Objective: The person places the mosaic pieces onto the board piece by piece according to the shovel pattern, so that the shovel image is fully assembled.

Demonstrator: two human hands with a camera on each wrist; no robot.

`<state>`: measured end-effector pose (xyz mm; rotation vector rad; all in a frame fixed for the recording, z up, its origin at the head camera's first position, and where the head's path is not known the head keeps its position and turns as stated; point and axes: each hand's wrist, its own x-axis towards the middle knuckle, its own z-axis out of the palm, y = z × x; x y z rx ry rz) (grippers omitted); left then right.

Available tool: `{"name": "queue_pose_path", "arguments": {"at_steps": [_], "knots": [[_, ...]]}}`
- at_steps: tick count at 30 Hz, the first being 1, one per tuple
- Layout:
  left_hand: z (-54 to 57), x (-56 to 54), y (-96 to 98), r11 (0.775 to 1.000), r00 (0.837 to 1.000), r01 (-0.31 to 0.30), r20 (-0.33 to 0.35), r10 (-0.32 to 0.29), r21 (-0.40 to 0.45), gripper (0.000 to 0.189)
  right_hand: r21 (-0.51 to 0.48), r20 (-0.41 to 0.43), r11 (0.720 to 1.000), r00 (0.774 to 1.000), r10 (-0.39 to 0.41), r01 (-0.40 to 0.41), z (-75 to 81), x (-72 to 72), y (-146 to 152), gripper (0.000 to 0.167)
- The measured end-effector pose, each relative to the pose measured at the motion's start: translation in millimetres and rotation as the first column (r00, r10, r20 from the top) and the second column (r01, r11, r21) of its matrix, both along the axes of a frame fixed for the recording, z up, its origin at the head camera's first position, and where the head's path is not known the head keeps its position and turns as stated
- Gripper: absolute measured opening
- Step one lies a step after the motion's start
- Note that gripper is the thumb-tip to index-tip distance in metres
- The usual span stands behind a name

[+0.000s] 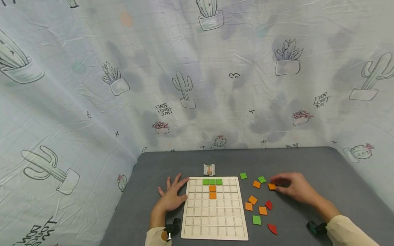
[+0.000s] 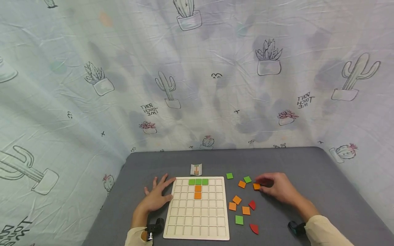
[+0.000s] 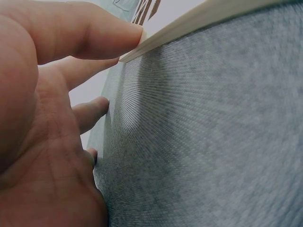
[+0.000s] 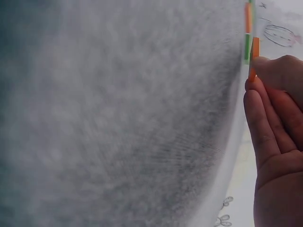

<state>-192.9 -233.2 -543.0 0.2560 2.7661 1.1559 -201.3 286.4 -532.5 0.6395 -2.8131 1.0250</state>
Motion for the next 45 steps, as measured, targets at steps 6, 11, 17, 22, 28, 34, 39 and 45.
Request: {"name": "queue_pose_path", "arguments": {"at_steps": [6,11,17,22,28,34,39,45], "knots": [[0.1,1.4,-0.6,1.000,1.000,0.000,-0.021,0.001,0.024,0.070,-0.018,0.010,0.998,0.998,-0.062,0.062,10.4,15.7,-2,0.034],[-0.3,1.8,0.0,0.999,1.000,0.003,-0.025,-0.003,0.039,0.071,-0.031,-0.003,0.994,0.995,-0.102,0.102,22.2,33.1,-12,0.032],[0.5,-1.8,1.5,1.000,1.000,-0.008,0.025,0.008,0.004,0.072,-0.055,-0.120,0.991,0.985,-0.125,0.119,34.2,50.9,-22,0.034],[0.6,-2.1,1.5,1.000,1.000,-0.013,0.026,0.013,-0.003,0.072,-0.059,-0.154,0.990,0.979,-0.136,0.128,42.7,59.2,-30,0.034],[-1.9,-1.2,1.3,1.000,1.000,-0.010,0.014,0.010,-0.004,0.072,-0.060,-0.128,0.985,0.977,-0.170,0.163,50.9,68.4,-37,0.035],[-3.0,-0.8,1.2,1.000,1.000,-0.011,0.006,0.011,-0.008,0.072,-0.055,-0.121,0.981,0.974,-0.192,0.186,54.3,76.7,-39,0.037],[-0.8,0.3,0.8,1.000,1.000,-0.009,0.015,0.009,0.001,0.071,-0.096,-0.171,0.980,0.966,-0.192,0.177,56.4,82.6,-42,0.042],[-1.3,0.0,-0.4,1.000,1.000,-0.001,0.009,0.001,0.000,0.071,-0.088,-0.161,0.977,0.965,-0.206,0.194,62.4,87.4,-49,0.040]]}}
